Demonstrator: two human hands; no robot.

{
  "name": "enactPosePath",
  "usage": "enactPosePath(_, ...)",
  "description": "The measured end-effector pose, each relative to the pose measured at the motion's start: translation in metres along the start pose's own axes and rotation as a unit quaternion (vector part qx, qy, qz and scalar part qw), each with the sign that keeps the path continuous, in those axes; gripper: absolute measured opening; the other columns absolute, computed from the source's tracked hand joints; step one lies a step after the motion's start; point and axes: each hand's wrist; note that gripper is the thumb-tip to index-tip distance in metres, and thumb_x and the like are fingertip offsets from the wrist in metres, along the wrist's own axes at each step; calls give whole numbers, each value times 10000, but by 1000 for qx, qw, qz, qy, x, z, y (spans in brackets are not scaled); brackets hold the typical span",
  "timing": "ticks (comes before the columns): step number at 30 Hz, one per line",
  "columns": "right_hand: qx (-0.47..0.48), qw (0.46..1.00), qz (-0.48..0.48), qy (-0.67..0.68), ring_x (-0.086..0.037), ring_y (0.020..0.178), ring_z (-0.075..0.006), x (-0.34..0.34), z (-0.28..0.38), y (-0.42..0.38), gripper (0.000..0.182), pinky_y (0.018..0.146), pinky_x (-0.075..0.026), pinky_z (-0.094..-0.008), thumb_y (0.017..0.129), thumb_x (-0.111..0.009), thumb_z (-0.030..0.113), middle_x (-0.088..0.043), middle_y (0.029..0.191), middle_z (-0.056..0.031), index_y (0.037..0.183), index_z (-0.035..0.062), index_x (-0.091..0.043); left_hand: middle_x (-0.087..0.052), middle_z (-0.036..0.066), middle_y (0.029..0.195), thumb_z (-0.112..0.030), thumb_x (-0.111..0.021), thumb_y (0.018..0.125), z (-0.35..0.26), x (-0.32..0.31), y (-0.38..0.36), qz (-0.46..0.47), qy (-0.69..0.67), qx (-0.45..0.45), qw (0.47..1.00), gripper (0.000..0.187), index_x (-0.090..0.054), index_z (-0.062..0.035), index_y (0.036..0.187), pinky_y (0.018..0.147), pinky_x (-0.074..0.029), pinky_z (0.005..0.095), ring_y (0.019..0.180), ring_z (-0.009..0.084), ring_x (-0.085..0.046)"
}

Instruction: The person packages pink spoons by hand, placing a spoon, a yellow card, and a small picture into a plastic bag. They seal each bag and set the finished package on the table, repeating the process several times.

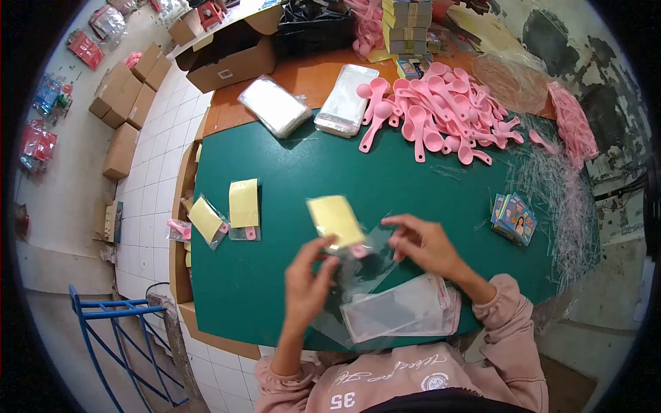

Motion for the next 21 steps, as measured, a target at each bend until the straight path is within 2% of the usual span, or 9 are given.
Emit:
enactPosePath(3,276,877,-172,-353,-568,844,-290,31,7,31,317,723,-468,-368,809,-594,169,-541,1001,-179,1082,25,-520,-589,86,1067,-48,-563,830,11,40,10,-42,107,-38,993,291,-555,-37,1121,555,-498,245,781,169,-587)
enactPosePath(6,266,765,-325,-488,-544,891,-340,50,16,64,318,717,-469,-404,793,-618,187,-522,931,-178,1034,18,-498,-572,109,1093,-71,-584,814,16,69,10,-80,246,-25,966,291,-559,-47,1103,664,-497,310,864,235,-587)
enactPosePath(8,244,727,-354,-535,-548,874,-345,61,15,82,301,718,-472,-404,791,-618,173,-525,923,-179,1017,16,-494,-557,114,1071,-86,-628,766,9,66,4,-176,650,-158,722,291,-564,-56,1048,763,-455,364,931,281,-559)
enactPosePath(10,222,684,-385,-579,-552,857,-350,64,11,91,285,718,-475,-404,788,-617,158,-528,914,-180,999,15,-490,-538,113,1045,-100,-670,707,-16,44,-7,36,390,-187,901,293,-564,-65,978,788,-428,375,955,279,-534)
enactPosePath(12,208,684,-417,-562,-555,841,-345,67,8,94,263,725,-478,-392,777,-610,122,-540,892,-181,981,17,-482,-534,107,1059,-121,-691,694,-28,18,-25,296,286,-233,881,290,-556,-75,946,822,-428,376,980,296,-526)
enactPosePath(13,209,683,-415,-564,-555,841,-345,68,9,92,263,725,-478,-392,777,-610,122,-540,892,-181,981,17,-482,-534,105,1021,-158,-696,698,-26,3,-36,332,241,-224,884,289,-550,-80,934,797,-429,375,946,282,-529)
enactPosePath(14,186,700,-424,-544,-555,847,-341,69,10,88,245,710,-477,-393,772,-601,105,-544,887,-180,972,12,-496,-532,89,975,-217,-706,692,-21,-6,-43,326,277,-296,854,317,-543,-73,923,752,-428,382,897,263,-536)
enactPosePath(19,200,727,-410,-513,-565,809,-333,91,10,61,164,643,-468,-393,768,-580,80,-563,876,-173,910,3,-551,-511,78,913,-265,-690,718,-20,-22,-41,266,285,-319,864,336,-535,-55,930,700,-422,379,854,246,-526)
enactPosePath(21,308,705,-417,-484,-571,736,-287,97,14,51,132,593,-454,-365,788,-580,107,-566,860,-155,874,6,-582,-509,99,907,-240,-691,723,-18,-33,-16,100,316,-274,903,353,-532,-37,963,715,-429,361,863,263,-524)
Point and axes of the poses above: each hand's wrist, its own y-axis towards the middle knuckle, its own x-axis out of the back of the hand, z = x × y
